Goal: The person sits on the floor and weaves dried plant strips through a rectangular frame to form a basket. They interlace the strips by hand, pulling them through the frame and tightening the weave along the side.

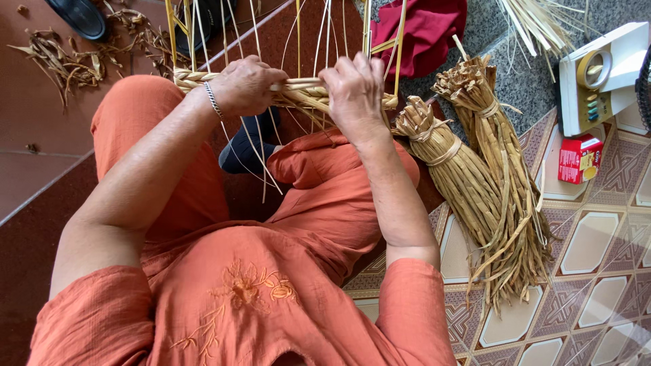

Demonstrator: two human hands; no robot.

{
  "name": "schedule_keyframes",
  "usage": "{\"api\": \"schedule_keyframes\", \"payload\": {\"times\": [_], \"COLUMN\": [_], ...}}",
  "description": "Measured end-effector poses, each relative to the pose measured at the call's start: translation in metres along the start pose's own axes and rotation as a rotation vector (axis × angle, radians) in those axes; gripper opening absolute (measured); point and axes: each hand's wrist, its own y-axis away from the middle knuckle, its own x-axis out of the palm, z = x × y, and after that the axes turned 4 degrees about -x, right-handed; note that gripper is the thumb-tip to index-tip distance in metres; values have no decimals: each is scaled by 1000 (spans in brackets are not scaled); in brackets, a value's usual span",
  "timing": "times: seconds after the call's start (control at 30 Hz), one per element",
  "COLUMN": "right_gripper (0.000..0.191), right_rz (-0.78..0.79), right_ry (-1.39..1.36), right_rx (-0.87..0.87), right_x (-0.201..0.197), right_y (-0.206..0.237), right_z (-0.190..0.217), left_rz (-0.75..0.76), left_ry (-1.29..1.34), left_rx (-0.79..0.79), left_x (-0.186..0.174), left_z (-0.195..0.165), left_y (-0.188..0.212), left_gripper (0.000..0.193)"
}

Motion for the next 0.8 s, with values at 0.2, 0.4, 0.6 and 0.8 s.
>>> {"api": "schedule_keyframes", "payload": {"times": [0.2,0.4,0.6,0.8], "right_gripper": [21,28,46,11], "right_rz": [-672,-33,-63,-318], "right_ry": [499,-583,-1351,-861], "right_rx": [-99,315,659,155], "right_x": [13,66,99,91], "right_y": [-26,-25,-43,-20], "right_z": [18,28,19,41], "left_rz": [-164,-294,-282,-308], "left_ry": [270,414,725,541], "left_rx": [-185,-239,-382,-389], "left_x": [4,22,16,20], "left_z": [0,23,28,14], "left_y": [-8,-11,-11,-13], "left_gripper": [20,22,20,21]}}
